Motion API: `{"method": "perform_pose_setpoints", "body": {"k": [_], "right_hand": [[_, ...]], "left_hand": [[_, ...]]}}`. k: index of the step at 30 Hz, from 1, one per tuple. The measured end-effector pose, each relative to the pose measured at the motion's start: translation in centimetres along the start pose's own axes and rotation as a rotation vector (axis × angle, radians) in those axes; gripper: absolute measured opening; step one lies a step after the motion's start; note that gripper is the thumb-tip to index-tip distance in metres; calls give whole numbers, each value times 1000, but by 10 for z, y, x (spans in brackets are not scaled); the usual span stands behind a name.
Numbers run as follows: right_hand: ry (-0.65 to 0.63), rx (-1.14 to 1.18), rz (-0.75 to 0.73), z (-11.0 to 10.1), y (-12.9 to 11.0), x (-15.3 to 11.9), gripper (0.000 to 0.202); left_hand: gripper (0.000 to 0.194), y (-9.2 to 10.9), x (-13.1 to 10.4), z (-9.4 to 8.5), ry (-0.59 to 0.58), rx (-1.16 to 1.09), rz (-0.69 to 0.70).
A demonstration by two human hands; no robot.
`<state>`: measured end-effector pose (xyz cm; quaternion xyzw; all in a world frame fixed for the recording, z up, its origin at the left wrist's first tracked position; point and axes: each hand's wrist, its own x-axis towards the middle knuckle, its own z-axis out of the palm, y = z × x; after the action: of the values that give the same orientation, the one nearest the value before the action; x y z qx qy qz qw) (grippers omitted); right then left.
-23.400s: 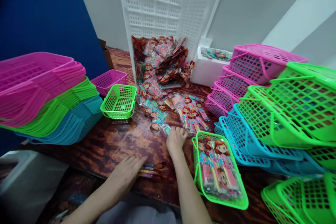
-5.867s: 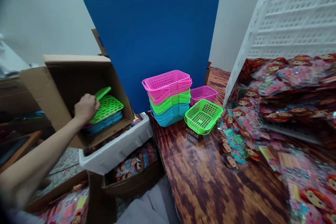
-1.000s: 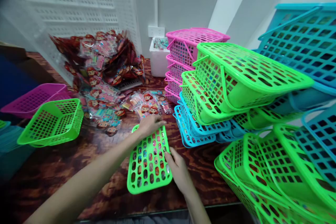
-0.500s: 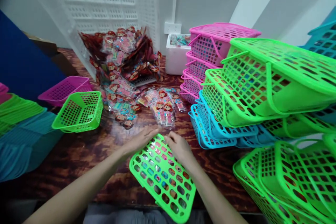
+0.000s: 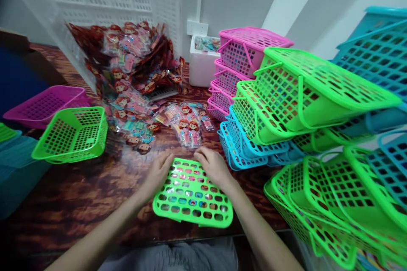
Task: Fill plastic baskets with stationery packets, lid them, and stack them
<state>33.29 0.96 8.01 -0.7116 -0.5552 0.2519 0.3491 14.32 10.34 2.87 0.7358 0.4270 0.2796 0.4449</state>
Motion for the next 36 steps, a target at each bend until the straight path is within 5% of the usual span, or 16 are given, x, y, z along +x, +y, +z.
{"method": "perform_pose_setpoints", "body": {"k": [4,7,13,22,31,36], "right_hand": [[366,87,151,1,17,-46,36],[417,416,369,20,31,-76,48],[568,695,454,44,39,-81,42],[617,702,429,47,53,-78,39],[529,603,296,37,50,-74,40],[499,358,127,31,50,-74,35]], "left_hand": [[33,-10,-29,-6,212,-10,-46],[29,-12,-38,-7,305,-66,-29],[33,-7,-37,-11,156,22,17],[29,-2,-37,-14,91,162,34],[39,16,-25,-26,-45,729,398],[45,45,-39,0,-133,976,599]]}}
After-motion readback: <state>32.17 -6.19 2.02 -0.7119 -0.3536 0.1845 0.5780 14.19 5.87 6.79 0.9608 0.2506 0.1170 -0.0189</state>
